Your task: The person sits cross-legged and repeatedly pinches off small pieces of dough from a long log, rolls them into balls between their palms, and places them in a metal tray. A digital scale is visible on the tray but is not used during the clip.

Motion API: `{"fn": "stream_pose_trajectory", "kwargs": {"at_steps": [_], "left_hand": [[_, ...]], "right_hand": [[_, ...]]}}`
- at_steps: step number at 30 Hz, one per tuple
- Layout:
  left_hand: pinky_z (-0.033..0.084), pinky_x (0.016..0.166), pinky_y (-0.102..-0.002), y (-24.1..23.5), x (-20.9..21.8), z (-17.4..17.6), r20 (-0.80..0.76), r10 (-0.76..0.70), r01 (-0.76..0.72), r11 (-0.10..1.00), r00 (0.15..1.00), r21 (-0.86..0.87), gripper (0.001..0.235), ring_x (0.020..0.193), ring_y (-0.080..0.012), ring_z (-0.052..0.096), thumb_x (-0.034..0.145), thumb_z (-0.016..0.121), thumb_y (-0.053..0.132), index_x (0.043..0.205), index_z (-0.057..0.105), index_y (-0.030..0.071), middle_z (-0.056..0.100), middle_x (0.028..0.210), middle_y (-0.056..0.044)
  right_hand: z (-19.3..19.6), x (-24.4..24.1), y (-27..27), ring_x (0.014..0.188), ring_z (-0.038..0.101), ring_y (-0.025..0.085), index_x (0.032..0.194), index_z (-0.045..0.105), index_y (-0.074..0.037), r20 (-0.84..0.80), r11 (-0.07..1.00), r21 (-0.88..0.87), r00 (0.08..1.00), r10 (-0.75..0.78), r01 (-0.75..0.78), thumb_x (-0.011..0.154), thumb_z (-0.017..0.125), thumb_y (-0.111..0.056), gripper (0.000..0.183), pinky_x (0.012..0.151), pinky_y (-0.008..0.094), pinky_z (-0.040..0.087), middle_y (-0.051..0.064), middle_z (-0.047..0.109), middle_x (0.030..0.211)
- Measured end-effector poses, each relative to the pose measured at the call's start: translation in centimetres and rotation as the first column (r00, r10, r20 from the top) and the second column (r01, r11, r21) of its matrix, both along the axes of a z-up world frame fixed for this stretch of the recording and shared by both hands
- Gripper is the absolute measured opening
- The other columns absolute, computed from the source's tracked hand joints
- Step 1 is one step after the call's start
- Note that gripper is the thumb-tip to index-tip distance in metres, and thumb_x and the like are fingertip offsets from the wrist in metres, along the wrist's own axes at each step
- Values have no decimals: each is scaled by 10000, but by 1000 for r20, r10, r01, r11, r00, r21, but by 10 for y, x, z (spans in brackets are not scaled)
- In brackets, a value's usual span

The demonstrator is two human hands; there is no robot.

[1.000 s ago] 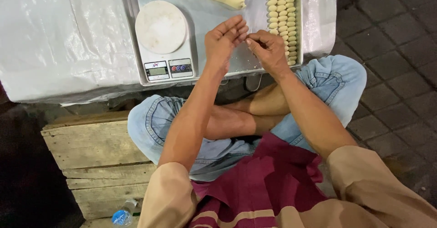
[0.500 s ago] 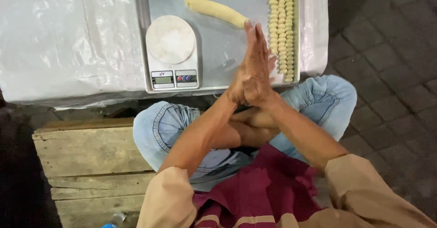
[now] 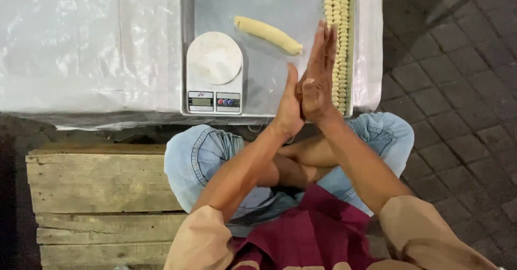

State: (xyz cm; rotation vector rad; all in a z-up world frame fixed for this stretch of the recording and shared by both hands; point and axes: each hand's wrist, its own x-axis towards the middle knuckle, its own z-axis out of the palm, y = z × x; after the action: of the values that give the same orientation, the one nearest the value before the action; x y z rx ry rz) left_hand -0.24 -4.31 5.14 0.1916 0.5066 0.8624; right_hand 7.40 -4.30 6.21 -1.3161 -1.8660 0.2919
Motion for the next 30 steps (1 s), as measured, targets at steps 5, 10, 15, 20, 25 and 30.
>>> {"fn": "stream_pose_trajectory", "kwargs": {"at_steps": [5, 10, 15, 20, 25, 30], "left_hand": [[143, 1290, -447, 8, -11, -6, 483, 63, -112, 991, 873, 74, 774, 1644, -192, 88, 1031, 328, 589, 1674, 166, 190, 110, 1774, -40], [471, 1132, -348, -15, 3, -7, 106, 72, -76, 997, 992, 32, 792, 1327, -203, 582, 1020, 410, 672, 1429, 599, 21, 672, 1342, -108], [208, 1271, -478, 6, -10, 5, 151, 36, -85, 940, 988, 330, 757, 1563, -240, 189, 1025, 267, 697, 1599, 252, 205, 220, 1649, -19], [522, 1096, -380, -12, -10, 6, 108, 106, -105, 994, 988, -14, 767, 1260, -229, 635, 976, 504, 649, 1392, 622, 16, 673, 1347, -130], [77, 1352, -570, -2, -16, 13, 157, 51, -124, 852, 986, 508, 728, 1678, -269, 52, 1070, 208, 672, 1681, 110, 288, 44, 1790, 16], [498, 1104, -368, -21, -3, -2, 72, 119, -120, 993, 990, 9, 656, 1249, -221, 627, 1009, 542, 569, 1362, 639, 25, 682, 1322, -119]], "right_hand": [[6, 2, 2, 1709, -117, 224, 1729, -30, -179, 39, 998, 41, 998, -44, 43, 1072, 72, -728, 862, 1458, 522, -27, 3, -64, 1810], [13, -4, -1, 1717, -119, 228, 1724, -17, -145, -86, 999, 29, 996, 19, -17, 1130, 112, -641, 784, 1490, 496, -36, 24, -70, 1808], [-4, -18, -12, 1689, -166, 213, 1712, -112, -138, 78, 992, -43, 990, -115, 119, 1101, 10, -679, 825, 1442, 423, -91, 17, -172, 1789], [2, -15, -2, 1689, -189, 197, 1715, -110, -191, 52, 998, -54, 998, -25, 27, 1137, 107, -660, 775, 1442, 472, -134, -31, -131, 1803], [-5, -10, -6, 1695, -172, 225, 1705, -123, -130, 128, 993, -18, 985, -117, 120, 1145, 84, -573, 744, 1457, 458, -85, 4, -192, 1785], [1, -20, -9, 1701, -148, 224, 1713, -86, -125, 82, 994, -42, 991, -101, 105, 1137, 63, -604, 764, 1467, 465, -69, 14, -133, 1799]]}}
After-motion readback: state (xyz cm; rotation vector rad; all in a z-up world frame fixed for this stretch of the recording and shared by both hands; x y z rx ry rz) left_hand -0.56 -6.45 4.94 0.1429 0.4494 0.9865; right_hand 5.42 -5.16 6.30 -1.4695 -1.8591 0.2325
